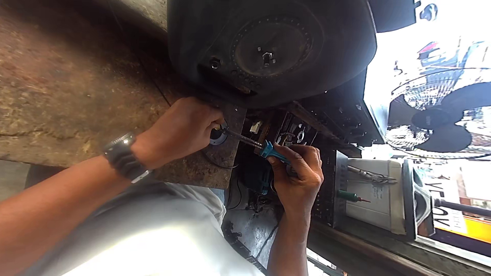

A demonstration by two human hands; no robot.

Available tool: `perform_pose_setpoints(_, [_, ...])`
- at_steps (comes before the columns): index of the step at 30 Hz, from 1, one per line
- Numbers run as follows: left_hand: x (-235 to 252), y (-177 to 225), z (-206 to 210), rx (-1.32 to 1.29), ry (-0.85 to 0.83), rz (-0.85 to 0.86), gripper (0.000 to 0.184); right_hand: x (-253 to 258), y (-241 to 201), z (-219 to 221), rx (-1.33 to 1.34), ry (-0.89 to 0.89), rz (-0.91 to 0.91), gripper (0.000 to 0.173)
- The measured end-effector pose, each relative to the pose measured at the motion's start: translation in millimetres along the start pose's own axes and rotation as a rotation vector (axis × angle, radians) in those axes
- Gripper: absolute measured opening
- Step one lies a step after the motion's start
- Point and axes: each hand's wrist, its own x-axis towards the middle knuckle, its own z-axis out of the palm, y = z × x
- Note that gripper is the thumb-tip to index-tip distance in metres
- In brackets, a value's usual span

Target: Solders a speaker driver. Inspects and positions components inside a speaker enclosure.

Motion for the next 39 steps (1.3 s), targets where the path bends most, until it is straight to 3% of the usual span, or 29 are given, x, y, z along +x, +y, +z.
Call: perform_pose_setpoints(39, [-1.4, -0.9, -0.5, -0.028, 0.021, -0.001, 0.019, -2.9, 2.1, 4.8, 0.023, 0.003, -0.003, 0.022])
